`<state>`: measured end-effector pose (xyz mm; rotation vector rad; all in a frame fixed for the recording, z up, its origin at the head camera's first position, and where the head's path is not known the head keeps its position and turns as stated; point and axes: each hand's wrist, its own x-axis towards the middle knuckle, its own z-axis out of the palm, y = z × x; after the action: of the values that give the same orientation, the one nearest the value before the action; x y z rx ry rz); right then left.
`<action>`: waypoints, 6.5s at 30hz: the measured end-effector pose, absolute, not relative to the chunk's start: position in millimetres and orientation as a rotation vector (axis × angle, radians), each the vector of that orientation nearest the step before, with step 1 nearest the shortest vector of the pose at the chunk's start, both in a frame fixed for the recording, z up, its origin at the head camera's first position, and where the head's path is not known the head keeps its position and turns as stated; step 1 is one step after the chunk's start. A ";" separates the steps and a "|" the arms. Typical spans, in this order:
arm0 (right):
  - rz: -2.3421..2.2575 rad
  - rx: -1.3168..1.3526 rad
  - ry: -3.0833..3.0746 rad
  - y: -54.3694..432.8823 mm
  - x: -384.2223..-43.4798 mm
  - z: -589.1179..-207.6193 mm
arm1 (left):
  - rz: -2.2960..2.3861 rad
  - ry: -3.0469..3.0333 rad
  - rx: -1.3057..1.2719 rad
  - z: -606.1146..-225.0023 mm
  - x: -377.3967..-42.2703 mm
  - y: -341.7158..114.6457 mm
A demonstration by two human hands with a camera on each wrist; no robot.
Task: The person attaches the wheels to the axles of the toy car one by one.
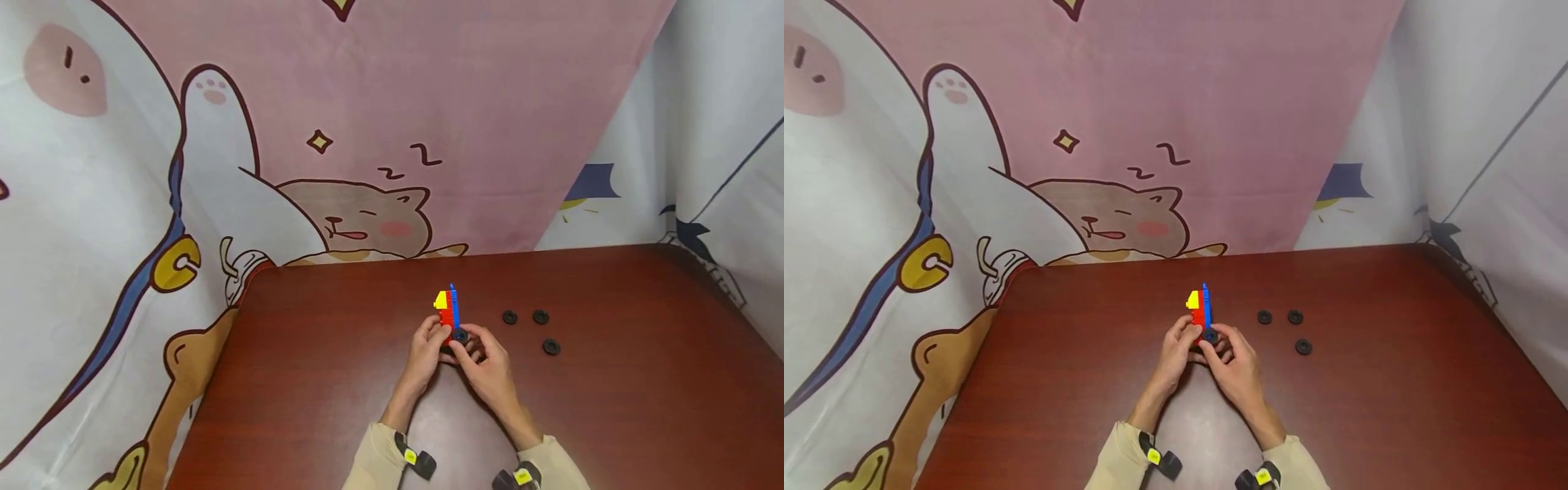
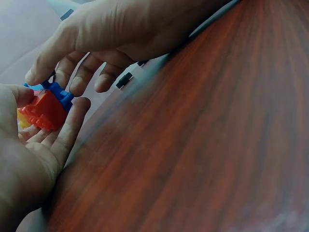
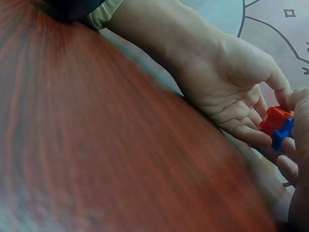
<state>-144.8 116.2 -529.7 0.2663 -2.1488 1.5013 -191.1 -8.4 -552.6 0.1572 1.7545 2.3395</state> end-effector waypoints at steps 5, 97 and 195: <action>1.528 0.307 -2.142 117.0 -145.9 -528.7 | 2.330 1.747 0.200 -551.3 -190.9 -10.8; 1.473 -0.070 -1.886 169.2 -152.7 -547.6 | 2.406 1.660 0.176 -556.9 -191.3 -9.9; 2.031 0.101 -1.932 108.4 -167.3 -549.0 | 2.241 2.223 0.102 -551.9 -186.0 -4.5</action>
<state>-167.3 108.4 -549.0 0.1008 -1.9322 2.0307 -186.0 -4.5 -551.9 0.1018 2.2225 2.2408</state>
